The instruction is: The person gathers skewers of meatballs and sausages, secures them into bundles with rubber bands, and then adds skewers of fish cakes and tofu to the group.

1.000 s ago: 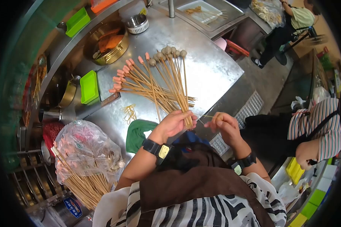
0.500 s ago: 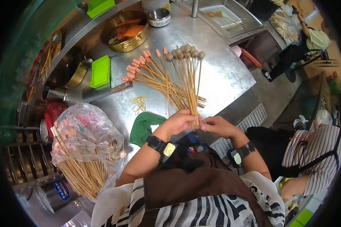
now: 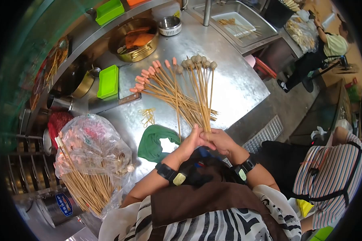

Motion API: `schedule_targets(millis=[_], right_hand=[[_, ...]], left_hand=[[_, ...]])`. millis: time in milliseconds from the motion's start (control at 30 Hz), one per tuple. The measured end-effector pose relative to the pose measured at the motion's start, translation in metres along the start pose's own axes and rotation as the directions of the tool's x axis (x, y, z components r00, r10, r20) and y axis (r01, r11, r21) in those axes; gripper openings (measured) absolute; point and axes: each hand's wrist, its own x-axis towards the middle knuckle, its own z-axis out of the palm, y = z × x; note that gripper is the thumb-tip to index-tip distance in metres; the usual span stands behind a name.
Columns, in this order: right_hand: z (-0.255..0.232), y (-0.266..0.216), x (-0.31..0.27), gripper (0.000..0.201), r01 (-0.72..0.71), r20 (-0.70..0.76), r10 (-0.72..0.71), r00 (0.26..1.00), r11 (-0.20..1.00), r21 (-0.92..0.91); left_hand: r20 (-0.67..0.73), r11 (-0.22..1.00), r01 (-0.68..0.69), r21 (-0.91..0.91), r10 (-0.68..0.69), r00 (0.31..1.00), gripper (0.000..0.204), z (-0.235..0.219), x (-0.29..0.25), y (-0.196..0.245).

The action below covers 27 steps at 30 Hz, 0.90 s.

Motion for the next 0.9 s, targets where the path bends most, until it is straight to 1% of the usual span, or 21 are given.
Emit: schedule_targets(millis=[67, 100, 167, 200, 233, 300, 333, 367, 400, 433, 467, 500, 533, 567, 633, 667, 733, 767, 833, 867, 900], right_hand=[[0.0, -0.001, -0.002, 0.026, 0.1, -0.09, -0.096, 0.991, 0.994, 0.033], [-0.003, -0.004, -0.005, 0.026, 0.098, -0.083, -0.095, 0.992, 0.995, 0.029], [-0.011, -0.013, -0.011, 0.022, 0.11, -0.152, -0.085, 0.985, 0.979, 0.17], [-0.01, -0.016, -0.012, 0.018, 0.101, -0.133, -0.08, 0.988, 0.982, 0.159], [-0.007, -0.019, -0.015, 0.018, 0.1, -0.131, -0.079, 0.988, 0.982, 0.16], [-0.001, -0.026, -0.019, 0.013, 0.02, -0.014, -0.018, 1.0, 0.991, 0.134], [0.002, -0.028, -0.021, 0.013, 0.026, -0.014, -0.024, 1.0, 0.991, 0.13], [0.004, -0.03, -0.023, 0.012, 0.066, -0.006, -0.066, 0.998, 0.985, 0.16], [0.006, -0.031, -0.024, 0.011, 0.102, 0.002, -0.105, 0.995, 0.977, 0.189], [0.005, -0.03, -0.025, 0.011, 0.102, 0.003, -0.105, 0.994, 0.977, 0.186], [0.004, -0.029, -0.025, 0.011, 0.11, -0.034, -0.106, 0.994, 0.981, 0.161], [0.003, -0.028, -0.025, 0.011, 0.119, -0.072, -0.11, 0.991, 0.983, 0.137], [0.0, -0.025, -0.024, 0.011, 0.12, -0.073, -0.111, 0.991, 0.983, 0.138], [-0.006, -0.02, -0.024, 0.012, 0.132, -0.08, -0.123, 0.989, 0.985, 0.114], [-0.012, -0.013, -0.024, 0.013, 0.147, -0.096, -0.138, 0.986, 0.984, 0.102], [-0.012, -0.011, -0.024, 0.018, 0.178, -0.056, -0.172, 0.984, 0.972, 0.155], [-0.008, -0.005, -0.023, 0.024, 0.219, -0.031, -0.218, 0.976, 0.951, 0.219], [-0.002, -0.001, -0.021, 0.031, 0.183, -0.004, -0.19, 0.982, 0.94, 0.288], [-0.003, 0.001, -0.025, 0.037, 0.153, 0.017, -0.171, 0.985, 0.921, 0.358], [-0.005, 0.0, -0.028, 0.034, 0.129, 0.131, -0.187, 0.974, 0.923, 0.362], [-0.007, 0.0, -0.031, 0.033, 0.102, 0.245, -0.2, 0.949, 0.926, 0.362]], left_hand=[[-0.148, 0.974, 0.106, 0.202, -0.076, 0.986, 0.053, 0.005, -0.017, 0.008], [-0.154, 0.974, 0.101, 0.201, -0.071, 0.986, 0.053, 0.008, -0.025, 0.014], [-0.188, 0.897, -0.08, 0.435, 0.178, 0.966, 0.04, 0.013, -0.039, 0.024], [-0.212, 0.927, -0.175, 0.333, 0.254, 0.944, 0.03, 0.013, -0.041, 0.027], [-0.214, 0.927, -0.173, 0.334, 0.253, 0.943, 0.03, 0.012, -0.039, 0.028], [-0.245, 0.902, -0.361, 0.238, 0.415, 0.876, 0.021, 0.011, -0.027, 0.028], [-0.291, 0.884, -0.302, 0.357, 0.412, 0.863, 0.016, 0.009, -0.018, 0.027], [-0.286, 0.882, -0.306, 0.359, 0.417, 0.863, 0.016, 0.004, -0.008, 0.026], [-0.286, 0.691, -0.099, 0.716, 0.42, 0.861, 0.017, 0.0, 0.0, 0.025], [-0.287, 0.359, 0.132, 0.924, 0.425, 0.859, 0.019, -0.003, 0.006, 0.025], [-0.287, 0.36, 0.13, 0.924, 0.428, 0.857, 0.019, -0.006, 0.008, 0.025], [-0.255, 0.403, 0.148, 0.903, 0.224, 0.941, 0.02, -0.008, 0.009, 0.027], [-0.201, 0.439, 0.178, 0.881, 0.007, 0.98, 0.021, -0.009, 0.01, 0.027], [-0.198, 0.437, 0.176, 0.882, 0.003, 0.98, 0.021, -0.013, 0.011, 0.027], [-0.26, 0.766, 0.401, 0.502, -0.308, 0.915, 0.028, -0.017, 0.015, 0.027], [-0.256, 0.759, 0.406, 0.509, -0.317, 0.913, 0.028, -0.011, 0.017, 0.022], [-0.219, 0.955, 0.276, 0.114, -0.247, 0.944, 0.037, 0.01, 0.017, 0.008], [-0.211, 0.951, 0.285, 0.123, -0.256, 0.944, 0.037, 0.004, 0.02, -0.001], [0.046, 0.973, 0.215, -0.086, -0.212, 0.976, 0.042, -0.015, 0.033, -0.02], [0.177, 0.953, 0.264, -0.15, -0.237, 0.955, 0.037, -0.026, 0.035, -0.019], [0.18, 0.952, 0.269, -0.147, -0.242, 0.954, 0.037, -0.019, 0.037, -0.016]])
